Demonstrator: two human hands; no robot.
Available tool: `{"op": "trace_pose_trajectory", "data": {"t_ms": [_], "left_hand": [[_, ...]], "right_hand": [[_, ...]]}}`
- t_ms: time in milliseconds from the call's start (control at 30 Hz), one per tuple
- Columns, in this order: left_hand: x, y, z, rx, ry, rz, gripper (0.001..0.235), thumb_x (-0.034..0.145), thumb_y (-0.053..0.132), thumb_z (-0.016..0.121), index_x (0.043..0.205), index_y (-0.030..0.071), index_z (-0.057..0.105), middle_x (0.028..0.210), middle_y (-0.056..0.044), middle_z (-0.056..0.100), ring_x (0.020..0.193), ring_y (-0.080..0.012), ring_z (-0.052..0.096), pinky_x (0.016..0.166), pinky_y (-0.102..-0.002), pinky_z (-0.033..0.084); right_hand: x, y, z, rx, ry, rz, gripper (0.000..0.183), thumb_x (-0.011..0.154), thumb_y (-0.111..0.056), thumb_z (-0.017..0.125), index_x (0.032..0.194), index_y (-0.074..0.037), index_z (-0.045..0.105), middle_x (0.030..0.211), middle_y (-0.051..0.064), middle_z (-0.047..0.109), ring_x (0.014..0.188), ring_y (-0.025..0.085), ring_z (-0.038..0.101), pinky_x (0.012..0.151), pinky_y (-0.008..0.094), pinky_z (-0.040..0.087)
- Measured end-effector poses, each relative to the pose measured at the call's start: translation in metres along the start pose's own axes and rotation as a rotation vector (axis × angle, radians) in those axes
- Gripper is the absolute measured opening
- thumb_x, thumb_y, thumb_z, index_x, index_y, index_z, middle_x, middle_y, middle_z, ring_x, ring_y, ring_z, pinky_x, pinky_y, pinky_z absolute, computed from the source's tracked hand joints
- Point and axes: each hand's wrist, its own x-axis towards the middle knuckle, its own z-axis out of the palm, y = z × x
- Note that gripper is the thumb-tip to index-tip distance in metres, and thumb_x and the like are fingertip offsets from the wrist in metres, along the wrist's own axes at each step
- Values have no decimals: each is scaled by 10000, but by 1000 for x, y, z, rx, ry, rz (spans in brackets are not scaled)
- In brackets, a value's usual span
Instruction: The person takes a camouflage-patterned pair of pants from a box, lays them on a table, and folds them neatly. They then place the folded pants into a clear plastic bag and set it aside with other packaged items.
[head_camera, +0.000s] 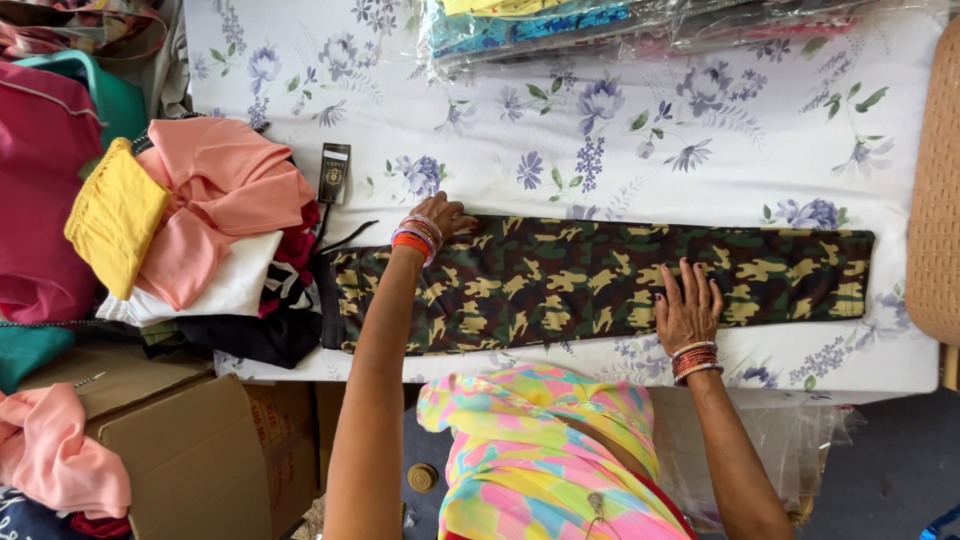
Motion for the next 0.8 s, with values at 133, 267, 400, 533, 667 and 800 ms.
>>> {"op": "trace_pose_trajectory", "data": {"t_ms": [133,267,400,533,667,800], "left_hand": [[19,-7,28,125,9,-11,491,944,551,626,1237,156,629,1226,-137,584,1153,-310,627,964,-438,537],[-4,15,15,143,67,-97,491,979,402,643,1326,86,497,1274,-153,551,1194,-321,609,934,-455,556],[-18,34,27,93,242,-203,405,994,235,626,1349,92,493,1308,-165,553,1250,-340,560,974,-511,514],[-36,69,89,29,742,45,561,946,257,644,1450,100,456,1516,-188,441,1400,-344,449,1156,-515,393],[-58,112,137,49,504,241,755,965,456,591,1600,152,318,1680,-139,240,1555,-328,210,1260,-583,145],[-66,116,114,90,415,154,739,980,604,487,1613,301,255,1711,-92,146,1572,-343,95,1235,-647,39]], "right_hand": [[0,-1,0,-10,-6,3,586,1038,-303,495,1608,-243,375,1680,110,342,1554,301,291,1259,537,177],[0,0,1,-18,-11,-1,585,1038,-307,492,1608,-238,376,1680,112,339,1553,295,284,1256,537,185],[0,0,8,-17,-27,21,586,1045,-312,484,1615,-246,365,1692,109,323,1567,291,271,1271,530,159],[7,-18,24,-38,-81,55,683,975,-380,493,1588,-138,311,1669,164,281,1538,308,251,1252,565,109],[24,-54,28,14,-187,-109,722,977,-417,478,1570,-52,285,1661,183,272,1534,319,254,1250,554,150],[44,-23,1,155,-206,-277,727,1016,-455,476,1607,-74,293,1670,178,268,1534,358,231,1242,576,155]]}}
